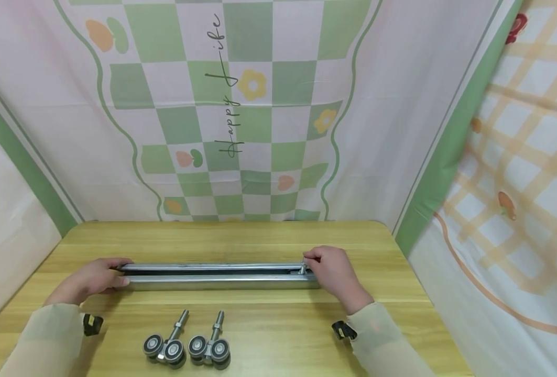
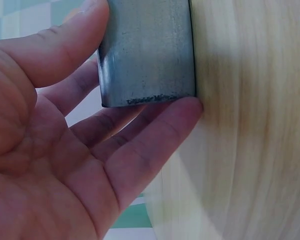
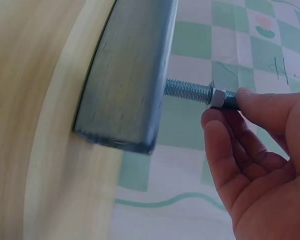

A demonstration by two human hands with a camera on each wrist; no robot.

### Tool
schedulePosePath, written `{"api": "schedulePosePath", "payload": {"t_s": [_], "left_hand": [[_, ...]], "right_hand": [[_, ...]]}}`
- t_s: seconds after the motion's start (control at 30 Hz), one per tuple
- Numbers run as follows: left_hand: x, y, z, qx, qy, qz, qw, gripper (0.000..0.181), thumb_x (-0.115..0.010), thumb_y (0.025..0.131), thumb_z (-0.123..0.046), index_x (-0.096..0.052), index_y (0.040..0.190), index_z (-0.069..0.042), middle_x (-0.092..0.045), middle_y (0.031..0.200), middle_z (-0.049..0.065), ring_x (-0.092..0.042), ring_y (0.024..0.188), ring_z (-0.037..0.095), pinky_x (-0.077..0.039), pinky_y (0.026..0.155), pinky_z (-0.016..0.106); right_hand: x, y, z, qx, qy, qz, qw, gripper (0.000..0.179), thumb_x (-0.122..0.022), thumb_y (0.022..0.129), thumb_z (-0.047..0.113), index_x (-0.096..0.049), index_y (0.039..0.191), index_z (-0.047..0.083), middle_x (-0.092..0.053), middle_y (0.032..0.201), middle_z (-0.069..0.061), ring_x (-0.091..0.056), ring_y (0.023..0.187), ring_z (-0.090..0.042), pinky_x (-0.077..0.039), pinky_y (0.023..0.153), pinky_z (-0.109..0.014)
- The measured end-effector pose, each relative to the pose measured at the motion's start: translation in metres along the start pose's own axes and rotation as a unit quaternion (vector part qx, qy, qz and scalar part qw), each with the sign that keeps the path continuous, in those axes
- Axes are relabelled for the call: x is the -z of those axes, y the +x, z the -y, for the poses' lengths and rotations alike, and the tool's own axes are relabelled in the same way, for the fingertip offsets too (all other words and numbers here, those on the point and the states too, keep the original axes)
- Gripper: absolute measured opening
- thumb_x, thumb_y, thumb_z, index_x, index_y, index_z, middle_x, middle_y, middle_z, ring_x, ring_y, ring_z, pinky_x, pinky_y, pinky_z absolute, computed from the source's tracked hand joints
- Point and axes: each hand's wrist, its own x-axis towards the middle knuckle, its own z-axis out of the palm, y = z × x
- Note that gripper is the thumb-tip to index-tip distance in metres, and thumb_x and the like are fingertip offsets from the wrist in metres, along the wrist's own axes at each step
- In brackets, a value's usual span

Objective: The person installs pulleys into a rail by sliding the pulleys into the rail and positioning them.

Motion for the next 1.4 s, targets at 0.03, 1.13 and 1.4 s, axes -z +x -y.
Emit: {"api": "schedulePosePath", "payload": {"t_s": [0.03,1.13,1.4], "left_hand": [[0.0,0.0,0.0,0.0,-0.001,0.001,1.0,0.059,-0.075,0.086,-0.015,-0.053,0.137,0.004,-0.051,0.132,0.033,-0.055,0.11,0.04,-0.051,0.085,0.052],[0.002,-0.002,-0.003,-0.015,-0.012,0.002,0.9998,0.061,-0.077,0.085,-0.013,-0.052,0.136,0.008,-0.048,0.133,0.035,-0.056,0.107,0.039,-0.055,0.08,0.046],[0.002,-0.001,-0.002,-0.02,-0.011,-0.001,0.9997,0.061,-0.077,0.083,-0.012,-0.053,0.135,0.008,-0.05,0.131,0.035,-0.057,0.106,0.038,-0.055,0.079,0.046]], "right_hand": [[-0.001,0.001,0.002,0.003,-0.002,0.002,1.0,0.012,-0.071,0.092,0.011,-0.078,0.1,0.006,-0.074,0.098,-0.006,-0.068,0.092,-0.027,-0.055,0.081,-0.049],[-0.037,0.021,0.073,0.038,-0.023,0.037,0.9983,0.008,-0.071,0.092,0.011,-0.077,0.095,0.008,-0.073,0.096,-0.006,-0.068,0.093,-0.023,-0.056,0.082,-0.041],[-0.046,0.026,0.086,0.048,-0.027,0.054,0.997,0.011,-0.068,0.095,0.013,-0.077,0.1,0.008,-0.072,0.1,-0.008,-0.067,0.095,-0.024,-0.056,0.085,-0.042]]}}
